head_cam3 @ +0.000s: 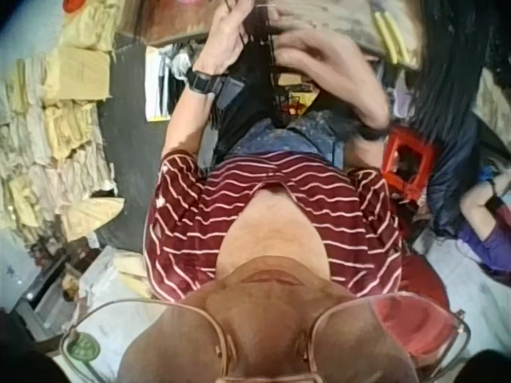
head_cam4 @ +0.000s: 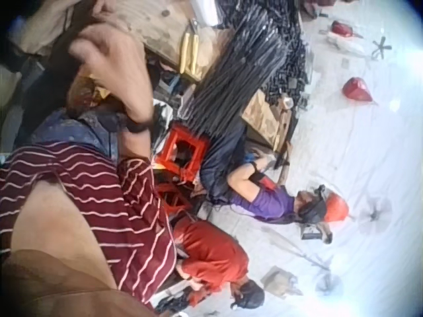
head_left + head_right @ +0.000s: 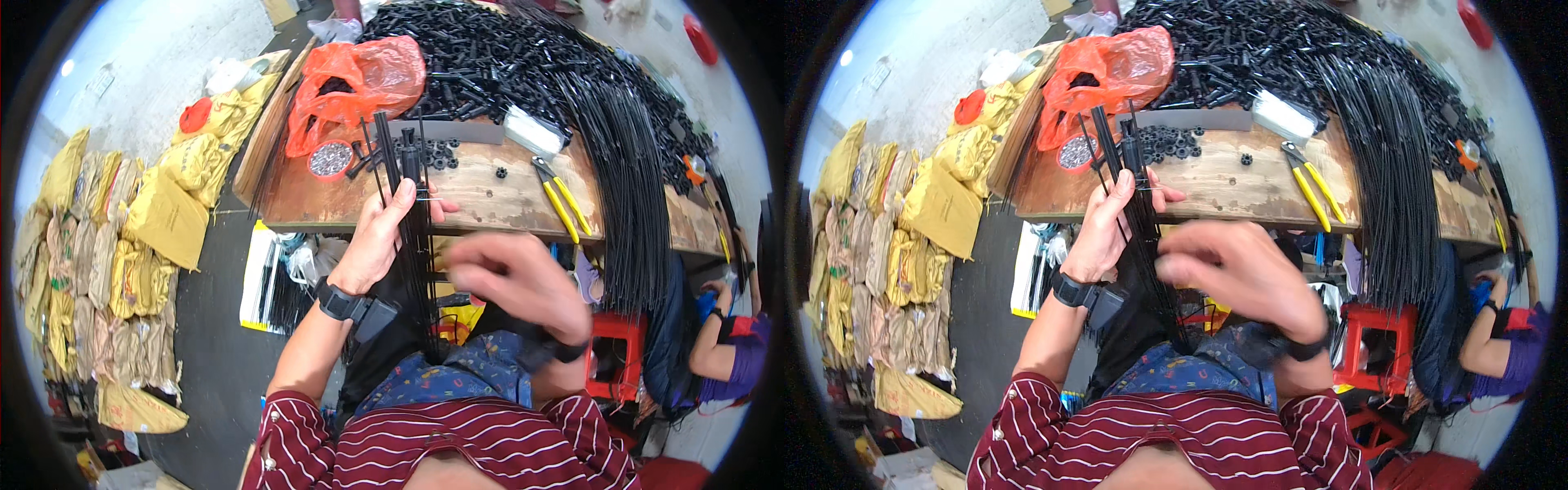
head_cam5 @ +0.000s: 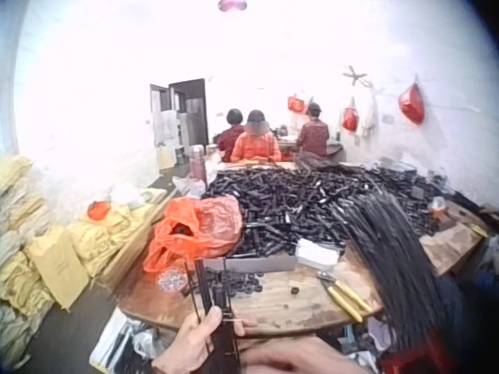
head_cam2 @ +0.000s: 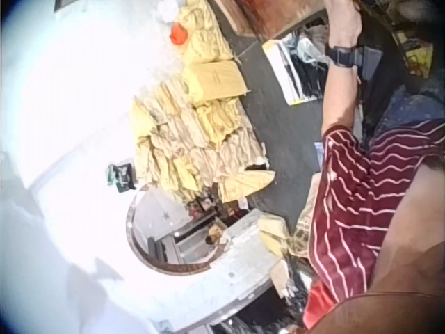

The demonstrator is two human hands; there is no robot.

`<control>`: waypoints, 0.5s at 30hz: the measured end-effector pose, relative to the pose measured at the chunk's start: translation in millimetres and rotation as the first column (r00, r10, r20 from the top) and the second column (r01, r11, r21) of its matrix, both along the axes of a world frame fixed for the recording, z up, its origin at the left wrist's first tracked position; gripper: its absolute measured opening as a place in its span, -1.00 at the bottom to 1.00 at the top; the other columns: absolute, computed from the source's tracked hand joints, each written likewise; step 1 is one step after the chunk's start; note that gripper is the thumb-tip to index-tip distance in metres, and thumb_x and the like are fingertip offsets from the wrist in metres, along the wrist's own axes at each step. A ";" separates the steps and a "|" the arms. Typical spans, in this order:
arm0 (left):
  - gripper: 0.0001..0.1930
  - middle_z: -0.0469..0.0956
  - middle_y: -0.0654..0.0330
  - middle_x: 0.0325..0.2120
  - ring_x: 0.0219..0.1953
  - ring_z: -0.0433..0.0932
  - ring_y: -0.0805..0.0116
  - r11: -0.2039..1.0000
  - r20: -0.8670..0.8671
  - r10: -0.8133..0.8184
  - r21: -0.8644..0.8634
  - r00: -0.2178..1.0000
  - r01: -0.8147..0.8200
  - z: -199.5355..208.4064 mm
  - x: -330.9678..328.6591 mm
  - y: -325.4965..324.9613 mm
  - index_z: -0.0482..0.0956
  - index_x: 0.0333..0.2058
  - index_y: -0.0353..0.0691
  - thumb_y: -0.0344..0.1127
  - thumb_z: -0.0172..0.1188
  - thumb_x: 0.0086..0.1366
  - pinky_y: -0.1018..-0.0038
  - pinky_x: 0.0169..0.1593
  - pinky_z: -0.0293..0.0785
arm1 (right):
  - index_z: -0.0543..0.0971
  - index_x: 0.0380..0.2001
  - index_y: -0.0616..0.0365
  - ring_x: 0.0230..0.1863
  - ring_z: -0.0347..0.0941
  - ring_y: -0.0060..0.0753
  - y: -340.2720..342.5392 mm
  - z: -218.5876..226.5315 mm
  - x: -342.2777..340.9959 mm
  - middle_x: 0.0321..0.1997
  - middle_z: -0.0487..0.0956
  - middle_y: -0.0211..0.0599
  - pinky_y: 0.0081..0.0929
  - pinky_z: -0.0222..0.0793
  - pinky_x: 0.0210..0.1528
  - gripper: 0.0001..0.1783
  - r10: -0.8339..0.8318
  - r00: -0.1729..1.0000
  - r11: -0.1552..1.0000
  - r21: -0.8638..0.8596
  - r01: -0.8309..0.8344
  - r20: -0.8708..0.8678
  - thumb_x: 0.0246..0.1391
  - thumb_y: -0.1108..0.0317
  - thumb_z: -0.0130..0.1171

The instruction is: Assemble the ribs and frame components for umbrellas at a factory workstation.

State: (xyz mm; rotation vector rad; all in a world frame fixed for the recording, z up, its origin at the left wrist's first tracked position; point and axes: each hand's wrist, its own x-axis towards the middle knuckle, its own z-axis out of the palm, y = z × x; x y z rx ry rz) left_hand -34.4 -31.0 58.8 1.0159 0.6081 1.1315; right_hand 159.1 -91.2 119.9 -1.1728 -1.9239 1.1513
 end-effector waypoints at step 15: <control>-0.57 0.41 0.26 -0.47 -0.40 0.55 0.31 0.976 0.215 -0.201 -0.039 0.956 0.214 -7.9 -4.4 6.3 0.35 -0.07 -0.30 0.00 -0.04 0.39 0.34 -0.22 0.53 | 0.54 -0.48 0.02 -0.42 0.47 -0.34 -14.7 47.9 73.6 -0.43 0.54 -0.31 -0.19 0.36 -0.36 -0.77 0.979 -0.003 0.044 0.224 -0.974 -0.203 0.18 0.28 -0.07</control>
